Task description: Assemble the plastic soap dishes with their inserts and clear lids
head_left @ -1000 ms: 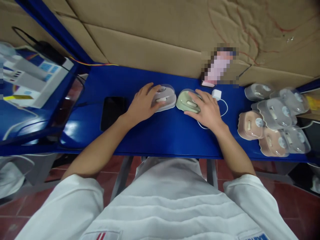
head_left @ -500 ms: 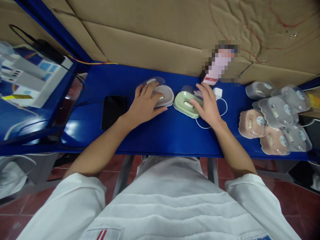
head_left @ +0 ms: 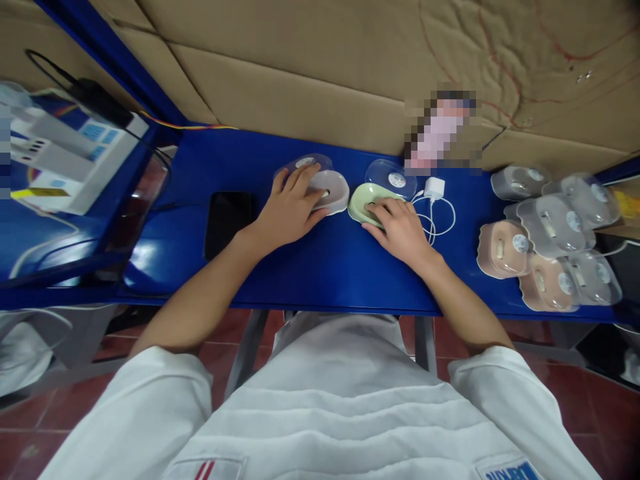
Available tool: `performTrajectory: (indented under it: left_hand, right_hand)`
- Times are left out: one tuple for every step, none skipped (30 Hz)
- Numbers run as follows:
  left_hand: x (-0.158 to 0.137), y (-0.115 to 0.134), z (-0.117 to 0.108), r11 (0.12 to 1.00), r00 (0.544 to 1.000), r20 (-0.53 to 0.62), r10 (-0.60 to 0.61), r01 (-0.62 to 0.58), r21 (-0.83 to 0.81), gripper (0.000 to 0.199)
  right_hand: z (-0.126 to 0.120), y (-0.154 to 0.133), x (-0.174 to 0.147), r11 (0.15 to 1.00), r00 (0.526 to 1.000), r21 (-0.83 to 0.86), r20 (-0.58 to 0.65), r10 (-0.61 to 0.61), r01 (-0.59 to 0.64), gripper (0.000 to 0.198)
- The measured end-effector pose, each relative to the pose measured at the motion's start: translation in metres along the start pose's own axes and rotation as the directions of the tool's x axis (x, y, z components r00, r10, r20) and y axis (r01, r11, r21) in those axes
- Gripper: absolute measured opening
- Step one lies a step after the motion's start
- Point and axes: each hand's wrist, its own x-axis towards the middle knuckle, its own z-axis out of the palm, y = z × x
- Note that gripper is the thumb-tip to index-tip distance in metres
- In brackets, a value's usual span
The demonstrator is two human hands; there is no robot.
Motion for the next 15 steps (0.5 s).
performTrajectory:
  left_hand:
    - [0.0, 0.0, -0.001, 1.0, 1.0, -0.004, -0.007, 0.007, -0.007, 0.043]
    - [0.001, -0.001, -0.002, 1.0, 1.0, -0.006, -0.014, 0.014, -0.011, 0.043]
    - [0.002, -0.001, -0.003, 1.0, 1.0, -0.009, -0.023, 0.022, -0.015, 0.044]
    - [0.002, -0.002, -0.005, 0.999, 0.999, -0.011, -0.03, 0.03, -0.019, 0.045]
    - [0.003, -0.003, -0.007, 0.999, 0.999, -0.012, -0.036, 0.036, -0.025, 0.047]
    - [0.003, -0.004, -0.009, 0.999, 0.999, -0.01, -0.04, 0.04, -0.033, 0.048]
    - [0.004, -0.005, -0.011, 0.998, 0.999, -0.007, -0.044, 0.044, -0.043, 0.049]
    - [0.004, -0.006, -0.012, 0.998, 0.999, -0.006, -0.048, 0.047, -0.052, 0.049]
    - [0.005, -0.006, -0.013, 0.997, 0.999, -0.005, -0.052, 0.051, -0.061, 0.049]
    - [0.005, -0.007, -0.013, 0.996, 0.998, -0.007, -0.057, 0.056, -0.067, 0.05]
    - [0.006, -0.007, -0.013, 0.995, 0.998, -0.015, -0.065, 0.064, -0.071, 0.051]
    - [0.006, -0.007, -0.013, 0.995, 0.997, -0.028, -0.076, 0.074, -0.072, 0.053]
    - [0.006, -0.006, -0.012, 0.994, 0.996, -0.037, -0.085, 0.082, -0.069, 0.056]
    - [0.006, -0.006, -0.012, 0.994, 0.995, -0.043, -0.091, 0.088, -0.065, 0.058]
    - [0.006, -0.005, -0.012, 0.994, 0.995, -0.042, -0.095, 0.092, -0.06, 0.06]
  right_hand:
    - [0.001, 0.002, 0.001, 1.0, 1.0, 0.02, -0.009, 0.01, -0.01, 0.043]
    - [0.001, 0.004, 0.002, 0.999, 1.0, 0.036, -0.016, 0.014, -0.014, 0.043]
    - [0.0, 0.005, 0.003, 0.999, 1.0, 0.048, -0.022, 0.015, -0.014, 0.044]
    - [-0.001, 0.006, 0.003, 0.998, 1.0, 0.061, -0.026, 0.014, -0.012, 0.045]
    - [-0.002, 0.007, 0.003, 0.997, 0.999, 0.077, -0.029, 0.015, -0.013, 0.046]
    - [-0.004, 0.007, 0.004, 0.996, 0.999, 0.092, -0.033, 0.02, -0.017, 0.048]
    - [-0.006, 0.007, 0.004, 0.994, 0.999, 0.106, -0.038, 0.027, -0.023, 0.049]
    - [-0.008, 0.007, 0.004, 0.993, 0.998, 0.115, -0.045, 0.034, -0.028, 0.051]
    - [-0.009, 0.007, 0.004, 0.992, 0.998, 0.119, -0.053, 0.036, -0.03, 0.051]
    - [-0.011, 0.007, 0.005, 0.993, 0.998, 0.117, -0.062, 0.034, -0.026, 0.05]
    - [-0.012, 0.007, 0.005, 0.994, 0.997, 0.11, -0.069, 0.026, -0.019, 0.049]
    - [-0.012, 0.007, 0.006, 0.995, 0.997, 0.1, -0.075, 0.016, -0.008, 0.046]
    - [-0.013, 0.007, 0.006, 0.996, 0.997, 0.085, -0.078, 0.006, 0.0, 0.044]
    - [-0.012, 0.009, 0.007, 0.998, 0.997, 0.066, -0.083, 0.001, 0.004, 0.042]
    - [-0.012, 0.01, 0.007, 0.999, 0.996, 0.043, -0.09, 0.003, 0.001, 0.04]
